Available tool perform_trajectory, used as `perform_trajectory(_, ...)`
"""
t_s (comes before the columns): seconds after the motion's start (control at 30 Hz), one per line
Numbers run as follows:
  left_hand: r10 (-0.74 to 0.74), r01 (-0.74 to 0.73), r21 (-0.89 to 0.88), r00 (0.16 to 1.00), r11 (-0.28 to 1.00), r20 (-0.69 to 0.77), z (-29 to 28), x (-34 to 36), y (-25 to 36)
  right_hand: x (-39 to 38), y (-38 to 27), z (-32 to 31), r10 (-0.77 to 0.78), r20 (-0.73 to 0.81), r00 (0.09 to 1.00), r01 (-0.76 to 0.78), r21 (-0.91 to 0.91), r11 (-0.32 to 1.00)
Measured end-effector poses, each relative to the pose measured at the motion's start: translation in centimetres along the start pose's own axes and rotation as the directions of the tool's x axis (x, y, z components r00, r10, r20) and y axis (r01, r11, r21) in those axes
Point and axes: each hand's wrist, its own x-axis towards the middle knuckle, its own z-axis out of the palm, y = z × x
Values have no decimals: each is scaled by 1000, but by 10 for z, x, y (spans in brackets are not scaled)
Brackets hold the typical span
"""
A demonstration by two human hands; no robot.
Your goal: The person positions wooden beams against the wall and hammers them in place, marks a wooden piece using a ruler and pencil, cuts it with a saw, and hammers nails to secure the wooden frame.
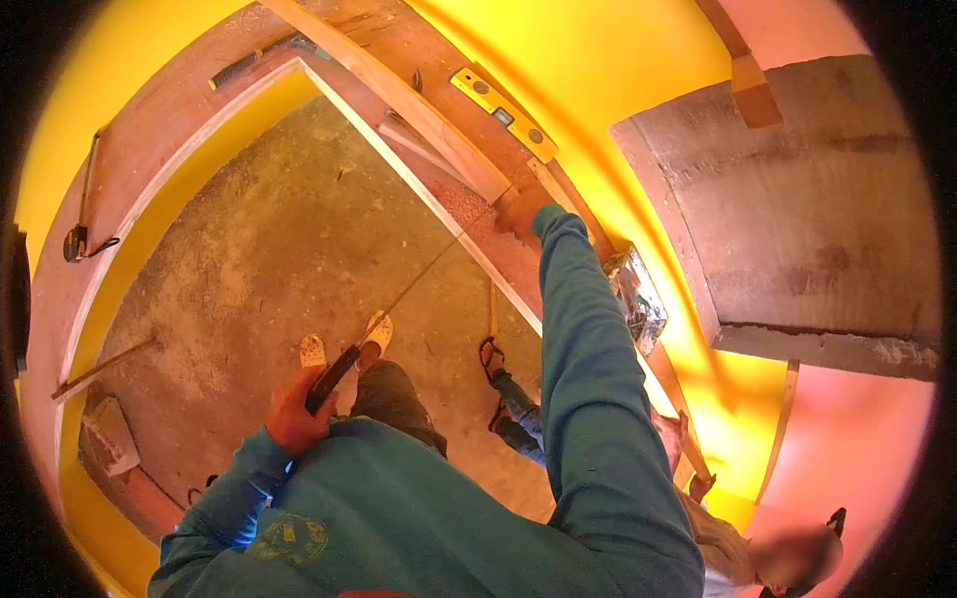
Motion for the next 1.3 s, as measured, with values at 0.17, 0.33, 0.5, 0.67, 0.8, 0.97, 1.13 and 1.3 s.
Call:
perform_trajectory(0.17, -39, 40, -12, 999, 999, 2, 40, 105, 16, -1, -23, 13, -49, 18, 999, 49, -18, 999)
perform_trajectory(0.33, -62, 61, 30, 998, 998, 21, 22, 34, 2, -13, -12, 3, -79, -26, 997, 80, 62, 995)
perform_trajectory(0.5, -97, 93, 55, 992, 994, 84, 9, 26, 14, 19, 13, 4, -126, 81, 989, 133, -82, 988)
perform_trajectory(0.67, 150, -146, 104, 988, 984, -41, 45, 112, 21, -6, -22, 12, 0, -34, 999, 1, 31, 1000)
perform_trajectory(0.8, -31, 30, 39, 999, 999, 27, 2, 13, 21, -4, -5, 9, 0, -140, 990, -22, -160, 987)
perform_trajectory(0.97, -76, 72, 74, 996, 995, 54, 5, 49, 15, -11, -32, 12, -148, -322, 935, 58, -271, 961)
perform_trajectory(1.13, -47, 44, 85, 999, 995, 27, 22, 75, 35, 7, -8, 21, -2, -186, 983, -18, -104, 994)
perform_trajectory(1.3, 48, -48, 13, 999, 999, -6, -15, 0, 29, -6, 0, 18, -205, -448, 870, 74, -292, 953)
